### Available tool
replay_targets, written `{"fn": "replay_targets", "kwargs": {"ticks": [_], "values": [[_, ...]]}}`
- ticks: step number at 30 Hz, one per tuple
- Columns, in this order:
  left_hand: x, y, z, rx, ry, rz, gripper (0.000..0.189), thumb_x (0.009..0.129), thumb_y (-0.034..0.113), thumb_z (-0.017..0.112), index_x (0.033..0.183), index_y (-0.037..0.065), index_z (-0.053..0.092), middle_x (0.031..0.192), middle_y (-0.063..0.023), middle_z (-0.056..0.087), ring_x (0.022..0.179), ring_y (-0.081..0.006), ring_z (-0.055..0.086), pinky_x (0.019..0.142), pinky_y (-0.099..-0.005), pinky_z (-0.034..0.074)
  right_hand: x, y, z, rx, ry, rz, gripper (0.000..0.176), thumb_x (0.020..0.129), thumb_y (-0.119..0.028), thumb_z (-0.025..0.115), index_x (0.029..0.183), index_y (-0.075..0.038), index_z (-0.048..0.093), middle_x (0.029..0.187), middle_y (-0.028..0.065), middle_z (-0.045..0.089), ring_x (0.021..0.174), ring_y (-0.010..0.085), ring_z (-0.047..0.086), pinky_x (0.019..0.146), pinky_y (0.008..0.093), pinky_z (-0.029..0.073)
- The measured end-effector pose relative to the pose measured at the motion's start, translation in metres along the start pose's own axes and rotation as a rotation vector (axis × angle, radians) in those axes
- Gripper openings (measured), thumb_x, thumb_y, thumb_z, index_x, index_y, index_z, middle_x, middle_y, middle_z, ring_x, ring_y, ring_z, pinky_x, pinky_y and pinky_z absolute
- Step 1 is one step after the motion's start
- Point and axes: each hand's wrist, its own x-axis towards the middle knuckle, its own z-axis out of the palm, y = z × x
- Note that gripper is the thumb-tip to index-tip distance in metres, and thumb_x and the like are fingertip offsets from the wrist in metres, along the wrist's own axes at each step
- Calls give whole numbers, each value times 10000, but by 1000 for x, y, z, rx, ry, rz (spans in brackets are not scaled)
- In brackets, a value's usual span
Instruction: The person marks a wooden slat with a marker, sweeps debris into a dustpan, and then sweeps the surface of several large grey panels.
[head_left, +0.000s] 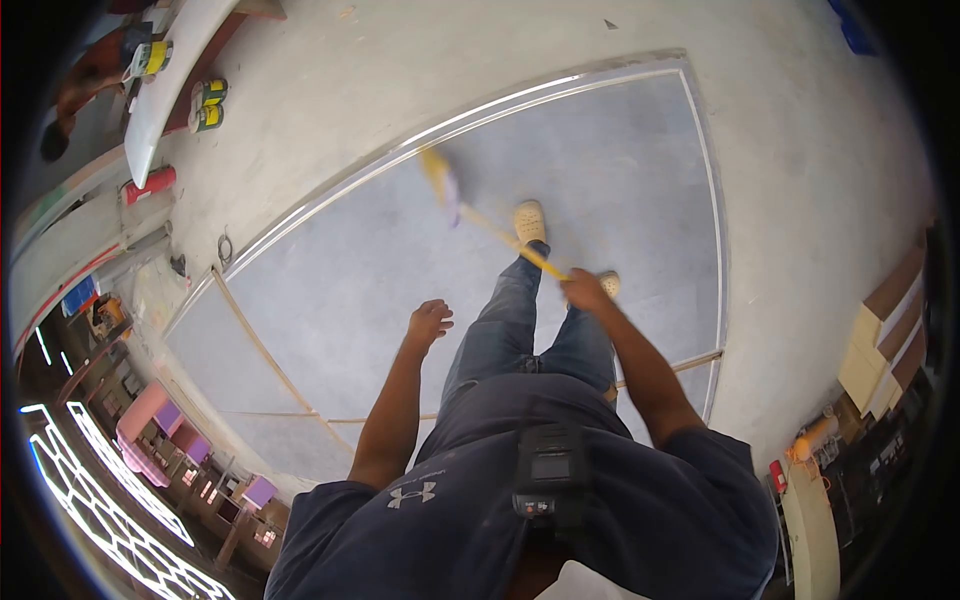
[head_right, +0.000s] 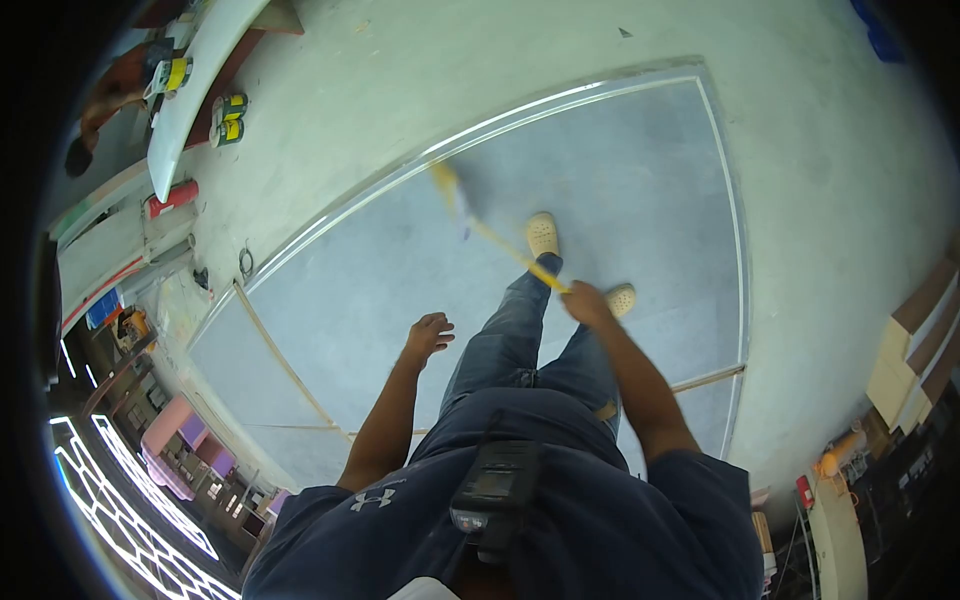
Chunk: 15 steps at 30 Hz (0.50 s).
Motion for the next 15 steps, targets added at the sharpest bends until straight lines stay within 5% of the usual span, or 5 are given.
{"fn": "replay_targets", "kwargs": {"ticks": [1,3,7,13,15], "values": [[-3,-7,-5,-2,12,-8,476,844,311,511,1235,45,455,1092,-115,598,927,-241,606,788,-370,456,2,-74,-41,154,-22,248,315,791,-319,545,814,-15,627,878,181,618,847,335,595,727,437,467],[-10,-17,-12,-12,39,-25,478,850,314,509,1242,46,448,1103,-119,594,937,-243,603,793,-373,455,45,-110,-15,126,-244,302,339,807,-324,526,885,-16,644,986,202,620,924,339,600,776,432,476],[-23,-40,-27,-26,92,-73,475,862,310,503,1251,46,439,1127,-128,585,947,-247,599,811,-381,450,78,-131,5,95,-224,373,333,791,-297,536,907,-3,641,1000,224,610,929,364,593,805,429,475],[-14,-59,-25,-24,49,-144,473,857,304,503,1250,48,441,1125,-127,585,950,-253,599,811,-390,451,42,-1,-102,61,73,625,421,782,-346,546,954,32,616,1004,257,596,974,376,570,834,433,454],[-6,-56,-21,-19,19,-140,467,856,301,501,1246,49,446,1121,-125,585,954,-255,598,811,-392,452,37,164,-75,-187,198,474,432,792,-399,548,839,24,622,845,231,626,820,388,606,738,443,482]]}}
